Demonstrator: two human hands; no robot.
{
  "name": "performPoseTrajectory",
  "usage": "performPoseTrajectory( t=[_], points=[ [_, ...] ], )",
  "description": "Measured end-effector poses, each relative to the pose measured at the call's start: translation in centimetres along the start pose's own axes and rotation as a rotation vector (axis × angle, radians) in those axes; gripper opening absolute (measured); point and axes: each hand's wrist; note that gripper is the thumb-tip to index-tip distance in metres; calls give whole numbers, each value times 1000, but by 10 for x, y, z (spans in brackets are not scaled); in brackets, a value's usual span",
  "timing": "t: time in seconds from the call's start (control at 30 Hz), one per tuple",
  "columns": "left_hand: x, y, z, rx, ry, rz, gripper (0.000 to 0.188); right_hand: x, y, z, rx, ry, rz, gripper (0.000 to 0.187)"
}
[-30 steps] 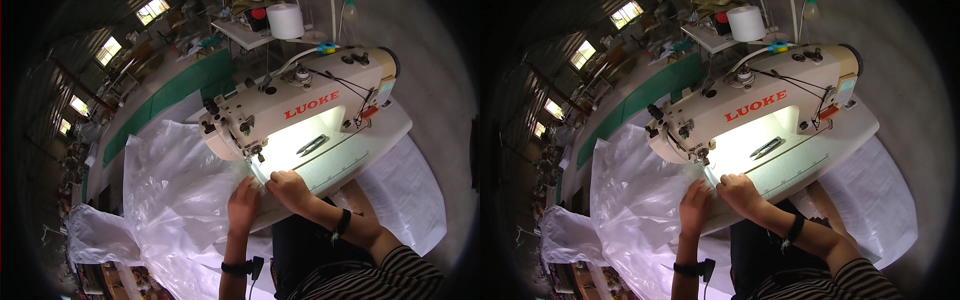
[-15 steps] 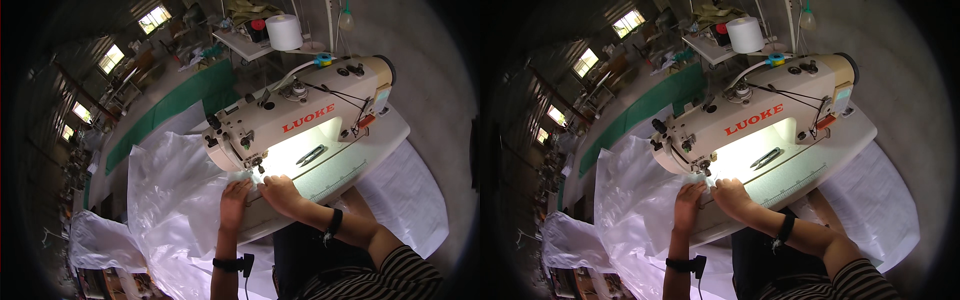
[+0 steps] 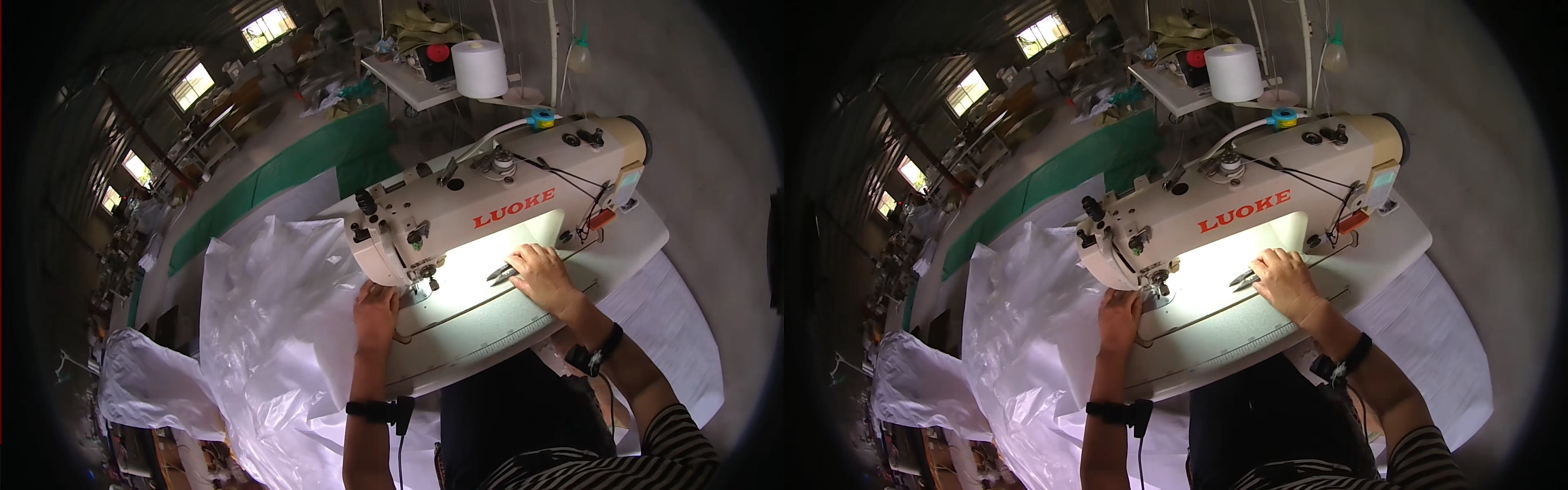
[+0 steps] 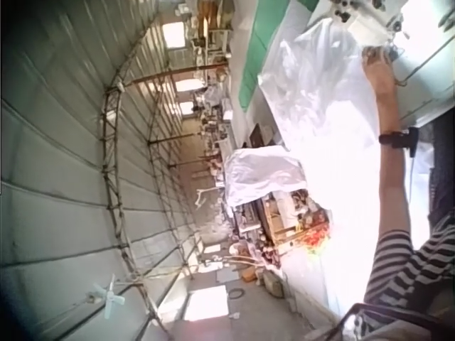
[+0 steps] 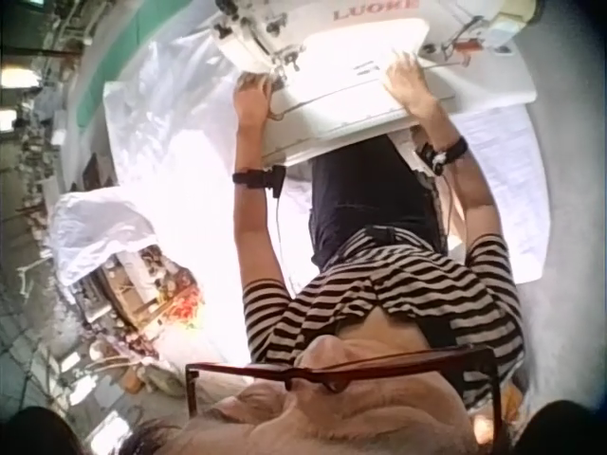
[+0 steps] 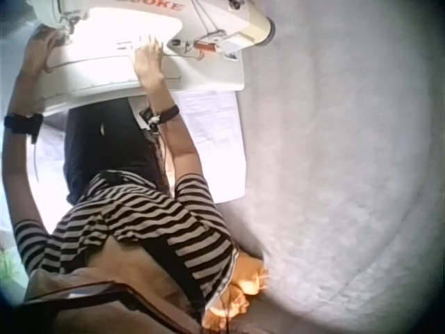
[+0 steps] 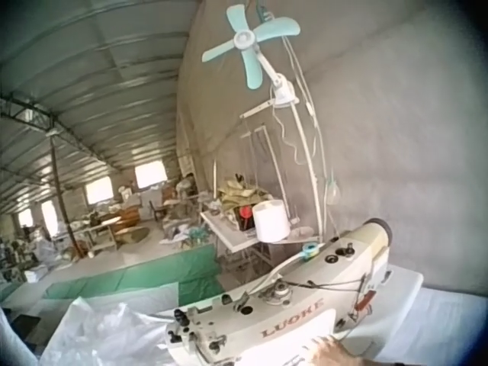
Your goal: Sewing large white plastic sheets together using an industrial sewing machine.
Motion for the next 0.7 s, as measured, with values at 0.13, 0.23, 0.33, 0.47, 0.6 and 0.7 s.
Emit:
performPoseTrajectory(
  t=[0.13, 0.23, 0.33, 0.47, 0.6, 0.7],
  points=[
    [4, 3, 1, 88, 4, -56, 20, 3, 16, 27, 51, -31, 6, 22],
    [-4, -3, -5, 85, 3, -131, 20, 3, -11, 22, 732, -71, 224, 22],
    [-15, -2, -21, 38, 26, -185, 26, 7, -41, 5, 758, -214, 160, 26],
    [-34, -3, -36, 66, 51, -193, 27, 12, -76, 9, 692, -196, 19, 29],
    [-52, 0, -44, 119, 53, -284, 26, 22, -101, 15, 555, -173, -13, 21],
    [-64, 8, -54, 135, 76, -313, 22, 32, -117, 20, 541, -210, -9, 20]
  ],
)
Point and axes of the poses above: each hand's wrist, its own x-axis towards the middle knuckle, its own z-axis out of the palm, y = z × x, and after that the axes turned 3 degrees about y, right-handed
